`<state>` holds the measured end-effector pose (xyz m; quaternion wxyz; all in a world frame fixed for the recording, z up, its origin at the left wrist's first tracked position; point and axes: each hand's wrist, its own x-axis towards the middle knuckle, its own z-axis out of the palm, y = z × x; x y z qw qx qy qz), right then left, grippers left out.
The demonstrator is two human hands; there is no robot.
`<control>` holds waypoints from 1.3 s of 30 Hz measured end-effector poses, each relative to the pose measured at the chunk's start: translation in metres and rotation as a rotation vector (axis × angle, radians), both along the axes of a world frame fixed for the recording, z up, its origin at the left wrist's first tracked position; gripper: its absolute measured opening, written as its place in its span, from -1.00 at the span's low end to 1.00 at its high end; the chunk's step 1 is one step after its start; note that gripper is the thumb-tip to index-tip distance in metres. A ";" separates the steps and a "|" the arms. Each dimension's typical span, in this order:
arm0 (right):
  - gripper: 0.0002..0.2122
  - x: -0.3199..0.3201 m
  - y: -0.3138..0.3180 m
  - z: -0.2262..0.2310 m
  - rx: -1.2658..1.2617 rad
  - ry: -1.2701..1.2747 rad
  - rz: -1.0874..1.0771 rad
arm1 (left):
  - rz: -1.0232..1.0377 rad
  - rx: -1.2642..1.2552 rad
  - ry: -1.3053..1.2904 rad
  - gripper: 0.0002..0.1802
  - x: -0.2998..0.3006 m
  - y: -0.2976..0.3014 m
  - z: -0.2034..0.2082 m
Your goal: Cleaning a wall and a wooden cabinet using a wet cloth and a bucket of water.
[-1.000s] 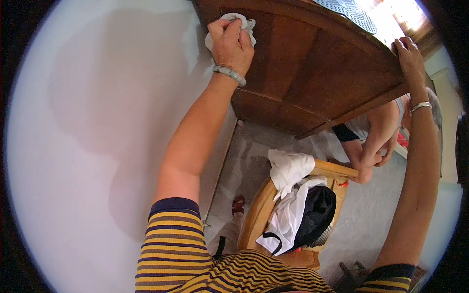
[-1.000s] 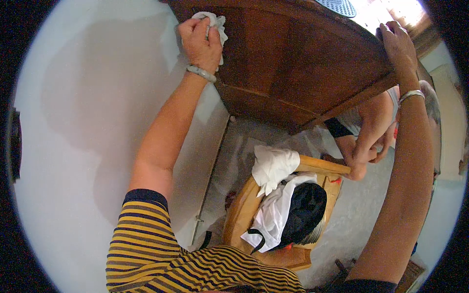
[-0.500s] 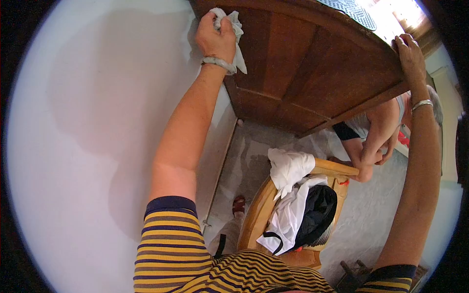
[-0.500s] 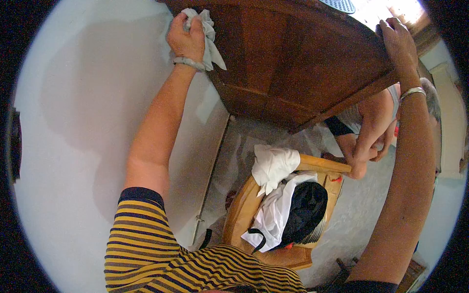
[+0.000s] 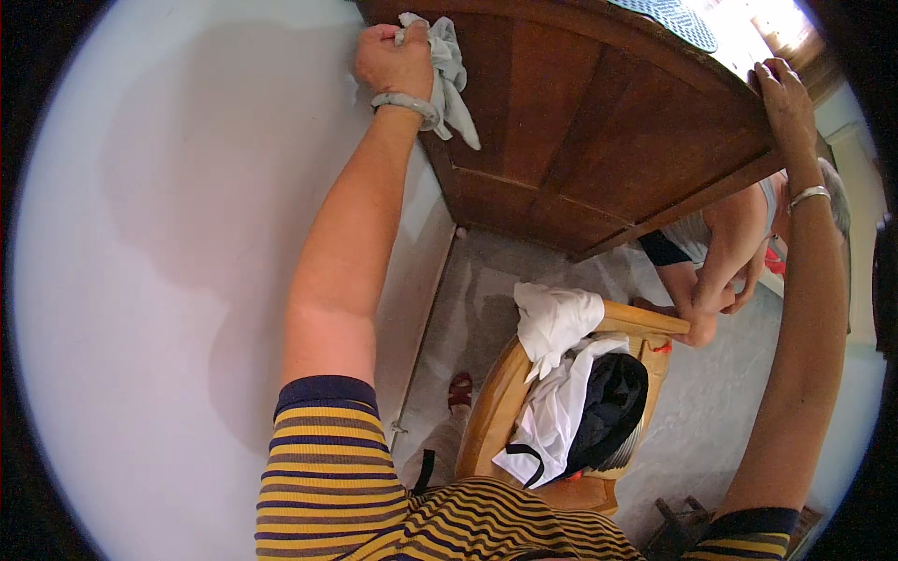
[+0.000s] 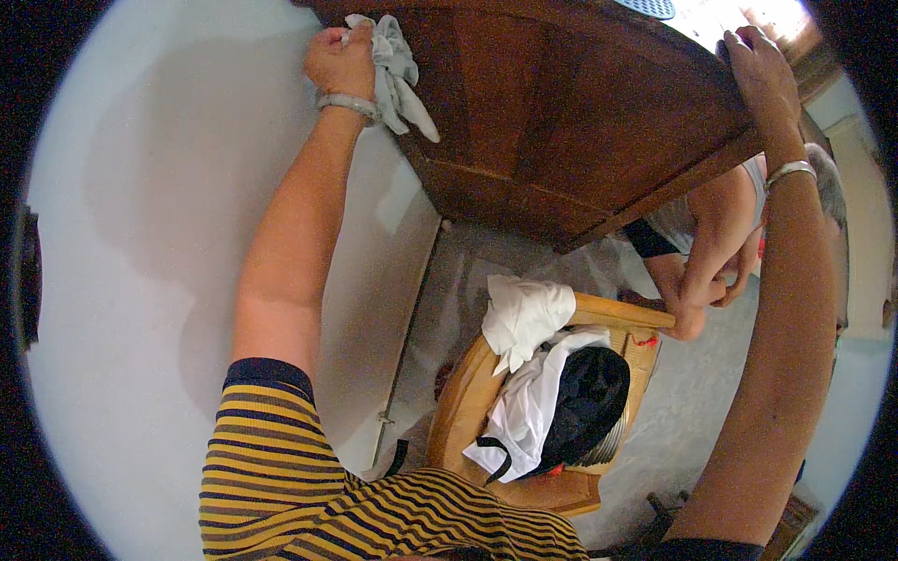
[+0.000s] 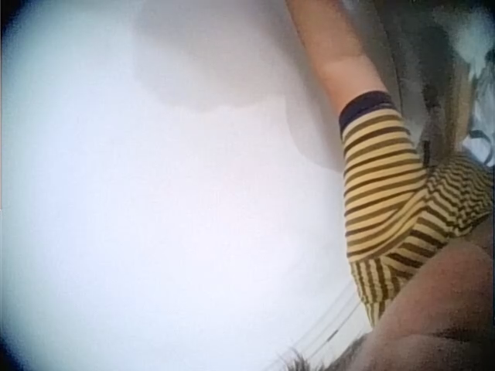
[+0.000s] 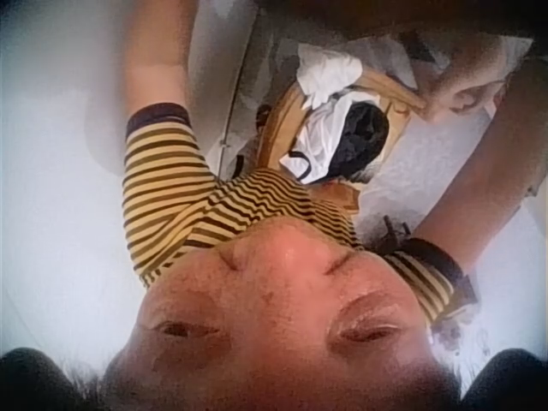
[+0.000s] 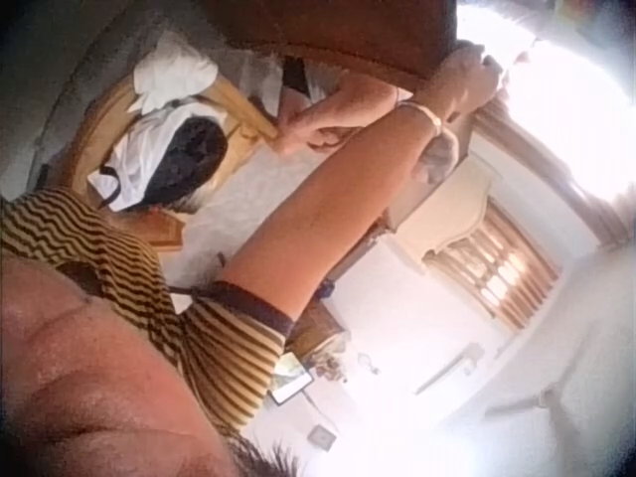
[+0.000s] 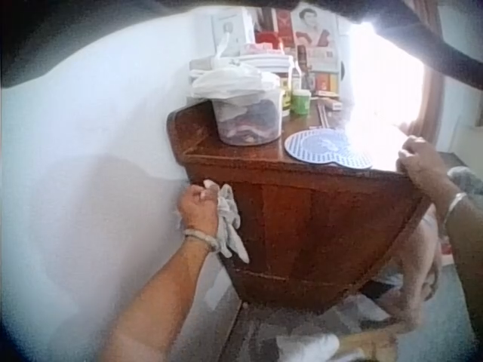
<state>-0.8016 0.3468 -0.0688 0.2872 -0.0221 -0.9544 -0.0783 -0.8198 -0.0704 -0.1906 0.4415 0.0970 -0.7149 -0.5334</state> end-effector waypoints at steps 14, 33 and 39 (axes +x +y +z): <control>-0.74 -0.004 0.022 -0.003 0.462 0.062 0.179 | 0.150 -0.276 0.020 -0.68 -0.002 -0.004 0.011; -0.73 -0.039 0.074 -0.010 0.617 0.096 0.216 | 0.249 -0.573 -0.063 -0.76 -0.011 0.000 0.014; -0.72 -0.017 0.034 -0.014 0.331 0.074 0.121 | 0.135 -0.497 0.143 -0.77 -0.006 -0.001 0.000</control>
